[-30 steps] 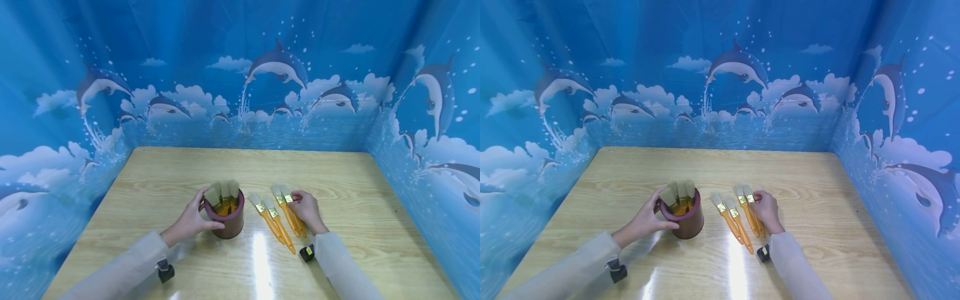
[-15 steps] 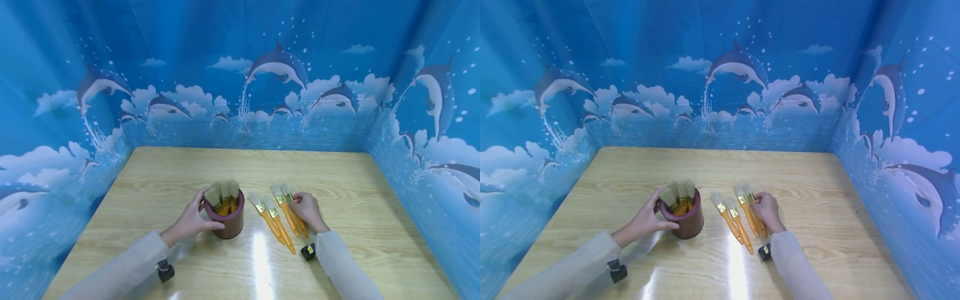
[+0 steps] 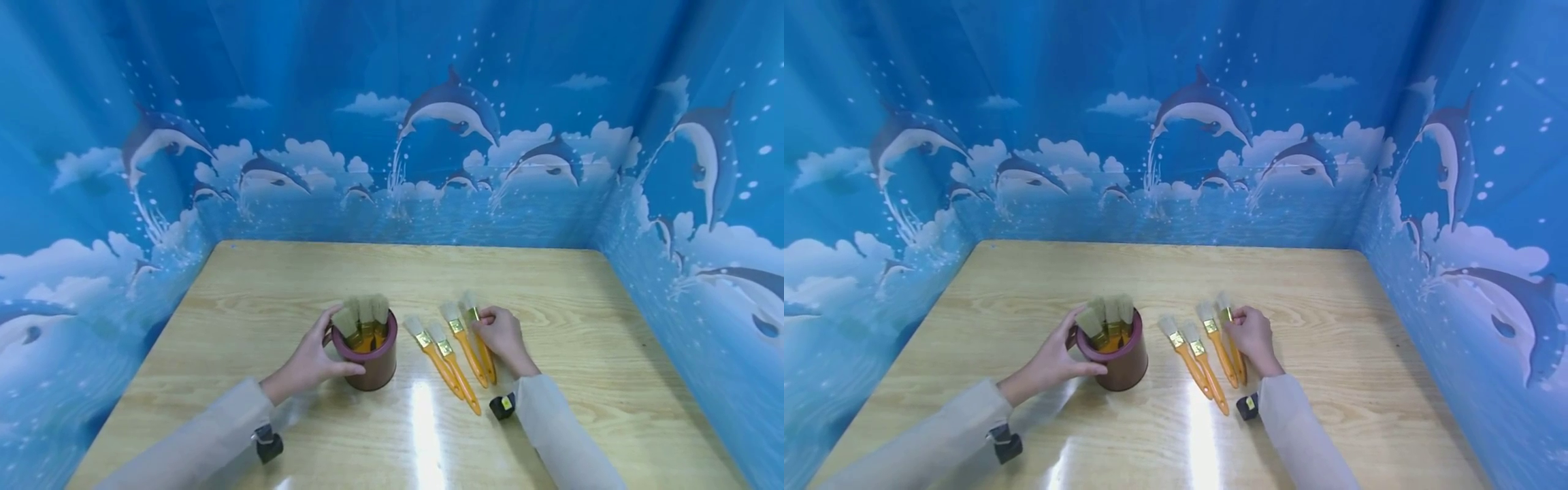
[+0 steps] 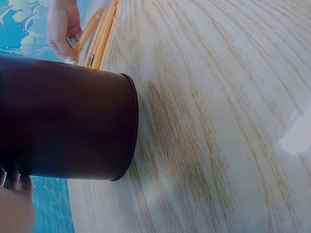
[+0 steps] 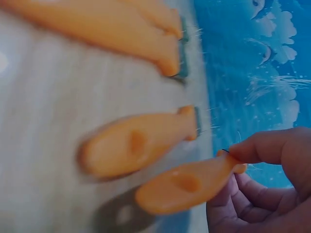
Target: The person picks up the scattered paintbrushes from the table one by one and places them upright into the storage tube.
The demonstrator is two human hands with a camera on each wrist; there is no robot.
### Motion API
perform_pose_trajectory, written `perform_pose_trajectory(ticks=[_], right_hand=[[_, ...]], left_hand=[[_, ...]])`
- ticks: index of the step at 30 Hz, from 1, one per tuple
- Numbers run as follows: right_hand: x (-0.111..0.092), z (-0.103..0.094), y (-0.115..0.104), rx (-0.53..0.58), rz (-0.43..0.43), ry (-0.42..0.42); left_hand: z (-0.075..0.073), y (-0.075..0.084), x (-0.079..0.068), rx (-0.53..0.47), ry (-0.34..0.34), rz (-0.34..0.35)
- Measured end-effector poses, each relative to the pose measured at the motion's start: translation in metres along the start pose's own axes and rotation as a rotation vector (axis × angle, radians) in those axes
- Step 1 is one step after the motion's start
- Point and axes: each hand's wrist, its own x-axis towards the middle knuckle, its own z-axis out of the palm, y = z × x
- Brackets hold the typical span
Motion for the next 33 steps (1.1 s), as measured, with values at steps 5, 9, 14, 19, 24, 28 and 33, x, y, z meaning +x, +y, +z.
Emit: perform_pose_trajectory(ticks=[5,9,14,19,24,28,33], right_hand=[[0.001,-0.005,-0.016,0.029,-0.024,0.009],[0.001,-0.008,-0.032,0.057,-0.035,0.015],[-0.001,-0.013,-0.053,0.143,-0.041,-0.002],[-0.006,-0.017,-0.072,0.271,-0.086,-0.012],[-0.014,-0.021,-0.092,0.366,-0.133,-0.026],[-0.021,-0.023,-0.107,0.424,-0.168,-0.042],[-0.031,-0.022,-0.124,0.499,-0.210,-0.053]], left_hand=[[0.000,0.001,0.000,-0.002,-0.005,0.000],[0.000,0.000,0.000,0.002,-0.005,-0.001],[-0.001,0.000,0.000,0.000,-0.005,0.002],[-0.001,0.000,0.000,0.003,-0.006,0.004],[-0.001,0.001,0.000,0.000,-0.009,0.006],[-0.001,0.001,0.001,-0.001,-0.011,0.007],[-0.001,0.001,0.000,0.007,-0.011,0.007]])
